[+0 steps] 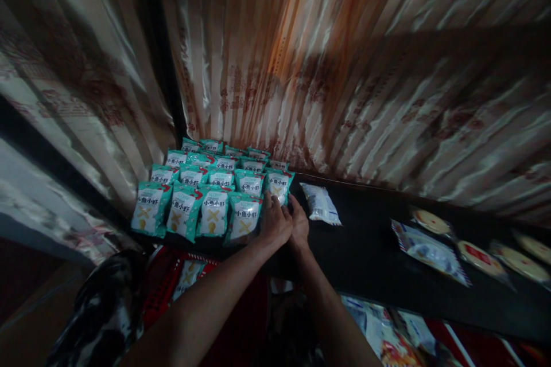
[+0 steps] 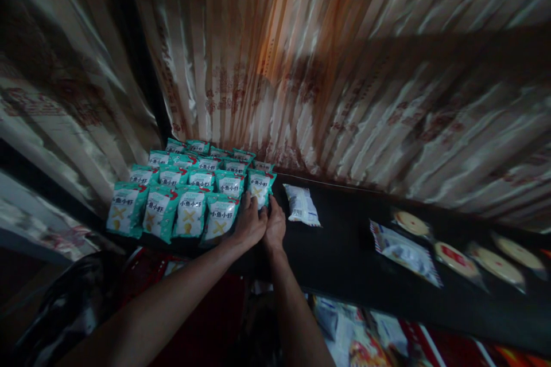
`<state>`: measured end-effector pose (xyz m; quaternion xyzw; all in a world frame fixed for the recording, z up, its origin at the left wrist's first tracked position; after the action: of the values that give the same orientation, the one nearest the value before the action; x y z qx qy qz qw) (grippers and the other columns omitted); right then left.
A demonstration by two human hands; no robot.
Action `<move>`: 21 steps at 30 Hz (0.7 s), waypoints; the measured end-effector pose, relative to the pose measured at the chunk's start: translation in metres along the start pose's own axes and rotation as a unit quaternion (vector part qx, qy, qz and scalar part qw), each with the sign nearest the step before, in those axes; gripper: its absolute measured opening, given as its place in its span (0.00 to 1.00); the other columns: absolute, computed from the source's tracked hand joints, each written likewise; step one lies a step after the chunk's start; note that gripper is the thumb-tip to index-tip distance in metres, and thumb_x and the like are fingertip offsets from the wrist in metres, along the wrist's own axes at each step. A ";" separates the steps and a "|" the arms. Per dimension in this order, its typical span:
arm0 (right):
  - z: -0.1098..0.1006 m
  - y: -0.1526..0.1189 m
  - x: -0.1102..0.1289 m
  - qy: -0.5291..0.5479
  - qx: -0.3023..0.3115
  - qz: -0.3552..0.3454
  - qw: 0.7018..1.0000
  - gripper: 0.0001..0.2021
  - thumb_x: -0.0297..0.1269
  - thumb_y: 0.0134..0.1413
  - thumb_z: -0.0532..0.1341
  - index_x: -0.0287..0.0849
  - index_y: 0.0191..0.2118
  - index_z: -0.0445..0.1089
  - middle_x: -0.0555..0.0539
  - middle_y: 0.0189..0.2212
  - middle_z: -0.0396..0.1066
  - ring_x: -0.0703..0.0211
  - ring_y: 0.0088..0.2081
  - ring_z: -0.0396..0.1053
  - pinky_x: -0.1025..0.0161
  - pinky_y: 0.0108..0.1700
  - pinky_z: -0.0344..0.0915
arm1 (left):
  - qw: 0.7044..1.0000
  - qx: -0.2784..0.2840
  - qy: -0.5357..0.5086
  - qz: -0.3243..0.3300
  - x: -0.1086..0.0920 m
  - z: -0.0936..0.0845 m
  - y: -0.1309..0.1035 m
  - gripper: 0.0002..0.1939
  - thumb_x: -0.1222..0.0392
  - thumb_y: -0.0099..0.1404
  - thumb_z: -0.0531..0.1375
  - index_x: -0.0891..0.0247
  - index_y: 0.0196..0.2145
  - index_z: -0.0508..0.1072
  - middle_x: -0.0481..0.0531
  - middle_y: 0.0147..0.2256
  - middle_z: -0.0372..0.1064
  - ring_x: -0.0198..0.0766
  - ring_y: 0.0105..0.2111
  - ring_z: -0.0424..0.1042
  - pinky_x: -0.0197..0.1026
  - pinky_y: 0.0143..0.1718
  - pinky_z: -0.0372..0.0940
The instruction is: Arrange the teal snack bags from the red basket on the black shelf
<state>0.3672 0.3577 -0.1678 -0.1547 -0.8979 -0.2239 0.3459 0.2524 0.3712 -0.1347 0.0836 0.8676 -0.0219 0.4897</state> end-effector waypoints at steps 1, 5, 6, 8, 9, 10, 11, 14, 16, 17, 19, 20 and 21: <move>-0.001 -0.001 0.001 -0.005 -0.004 -0.002 1.000 0.27 0.41 0.53 0.48 0.34 0.57 0.60 0.36 0.50 0.67 0.49 0.52 0.63 0.52 0.53 0.59 | 1.000 0.004 0.002 0.001 -0.001 0.000 -0.001 0.25 0.63 0.62 0.49 0.75 0.56 0.59 0.65 0.63 0.45 0.50 0.64 0.42 0.47 0.64 0.43; -0.005 -0.006 0.005 -0.016 -0.011 -0.011 1.000 0.27 0.42 0.53 0.47 0.31 0.56 0.61 0.35 0.50 0.66 0.49 0.52 0.63 0.52 0.54 0.59 | 1.000 0.002 0.006 0.008 -0.007 -0.002 -0.008 0.24 0.64 0.62 0.49 0.75 0.55 0.60 0.66 0.63 0.47 0.50 0.64 0.41 0.48 0.64 0.43; -0.005 -0.007 0.006 -0.017 -0.011 -0.012 1.000 0.28 0.42 0.53 0.47 0.29 0.56 0.61 0.34 0.49 0.66 0.48 0.52 0.63 0.53 0.54 0.59 | 1.000 -0.004 0.007 0.009 -0.008 -0.002 -0.009 0.24 0.65 0.61 0.49 0.75 0.55 0.60 0.65 0.62 0.47 0.50 0.64 0.42 0.48 0.64 0.44; -0.006 -0.009 0.006 -0.019 -0.010 -0.010 1.000 0.28 0.42 0.53 0.47 0.29 0.55 0.62 0.33 0.49 0.67 0.49 0.51 0.63 0.54 0.54 0.59 | 1.000 -0.011 0.012 0.013 -0.008 -0.001 -0.012 0.23 0.66 0.61 0.49 0.73 0.54 0.62 0.65 0.62 0.48 0.50 0.64 0.43 0.48 0.63 0.45; -0.007 -0.011 0.006 -0.019 -0.010 -0.007 1.000 0.27 0.42 0.52 0.47 0.30 0.54 0.62 0.34 0.48 0.67 0.49 0.51 0.63 0.54 0.54 0.59 | 1.000 -0.012 0.016 0.015 -0.008 0.000 -0.014 0.23 0.66 0.61 0.49 0.72 0.54 0.63 0.64 0.62 0.49 0.50 0.63 0.43 0.49 0.63 0.45; -0.008 -0.012 0.006 -0.018 -0.010 -0.005 1.000 0.27 0.42 0.52 0.48 0.31 0.54 0.63 0.35 0.48 0.67 0.50 0.51 0.63 0.54 0.54 0.59 | 1.000 -0.013 0.020 0.018 -0.007 0.001 -0.015 0.22 0.67 0.61 0.49 0.71 0.53 0.64 0.63 0.61 0.50 0.50 0.63 0.44 0.49 0.63 0.45; -0.008 -0.014 0.006 -0.016 -0.010 -0.004 1.000 0.26 0.41 0.52 0.48 0.32 0.53 0.63 0.36 0.48 0.67 0.50 0.51 0.63 0.54 0.54 0.59 | 0.999 -0.013 0.024 0.024 -0.006 0.002 -0.017 0.22 0.67 0.61 0.49 0.69 0.53 0.65 0.62 0.61 0.52 0.50 0.63 0.45 0.50 0.63 0.46; -0.010 -0.022 0.005 -0.005 -0.012 0.001 1.000 0.25 0.40 0.51 0.49 0.34 0.52 0.65 0.37 0.48 0.68 0.50 0.50 0.64 0.54 0.53 0.60 | 0.998 -0.027 0.043 0.037 -0.002 0.002 -0.026 0.21 0.67 0.60 0.49 0.69 0.51 0.67 0.63 0.59 0.55 0.50 0.62 0.49 0.51 0.62 0.47; -0.012 -0.030 0.004 0.008 -0.018 0.000 1.000 0.24 0.40 0.49 0.49 0.35 0.51 0.66 0.37 0.47 0.69 0.50 0.49 0.65 0.53 0.53 0.60 | 0.997 -0.031 0.057 0.042 0.000 0.005 -0.033 0.20 0.67 0.61 0.49 0.70 0.50 0.68 0.65 0.57 0.59 0.50 0.60 0.54 0.52 0.61 0.50; -0.014 -0.034 0.005 0.017 -0.022 -0.004 1.000 0.24 0.40 0.49 0.50 0.36 0.50 0.66 0.38 0.46 0.69 0.50 0.48 0.65 0.53 0.53 0.60 | 0.997 -0.028 0.061 0.046 -0.002 0.010 -0.036 0.20 0.68 0.61 0.49 0.70 0.50 0.69 0.65 0.56 0.61 0.50 0.59 0.56 0.51 0.60 0.52; -0.015 -0.043 0.006 0.037 -0.024 -0.016 0.999 0.23 0.40 0.47 0.50 0.36 0.48 0.68 0.38 0.44 0.70 0.50 0.47 0.66 0.52 0.52 0.61 | 0.996 -0.020 0.063 0.058 -0.007 0.023 -0.044 0.20 0.70 0.60 0.48 0.68 0.48 0.70 0.63 0.52 0.66 0.48 0.55 0.62 0.51 0.58 0.56; -0.016 -0.047 0.006 0.046 -0.023 -0.019 0.999 0.23 0.40 0.47 0.50 0.36 0.47 0.69 0.38 0.44 0.71 0.50 0.46 0.66 0.52 0.52 0.61 | 0.996 -0.020 0.060 0.063 -0.011 0.030 -0.048 0.22 0.72 0.59 0.47 0.68 0.49 0.70 0.62 0.51 0.67 0.47 0.55 0.63 0.50 0.57 0.57; -0.016 -0.052 0.005 0.055 -0.021 -0.018 0.998 0.22 0.40 0.46 0.50 0.36 0.46 0.69 0.38 0.43 0.71 0.50 0.46 0.67 0.51 0.52 0.61 | 0.996 -0.038 0.060 0.057 -0.012 0.033 -0.052 0.24 0.75 0.58 0.45 0.69 0.49 0.69 0.63 0.50 0.67 0.47 0.54 0.63 0.51 0.56 0.58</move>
<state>0.3498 0.3060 -0.1692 -0.1330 -0.8755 -0.2568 0.3872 0.2773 0.3142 -0.1442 0.1158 0.8893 0.0439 0.4403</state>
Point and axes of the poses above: each hand's wrist, its own y-axis towards the middle knuckle, its own z-axis out of the palm, x = y × z, the point moved 9 cm from there along y, towards the middle knuckle
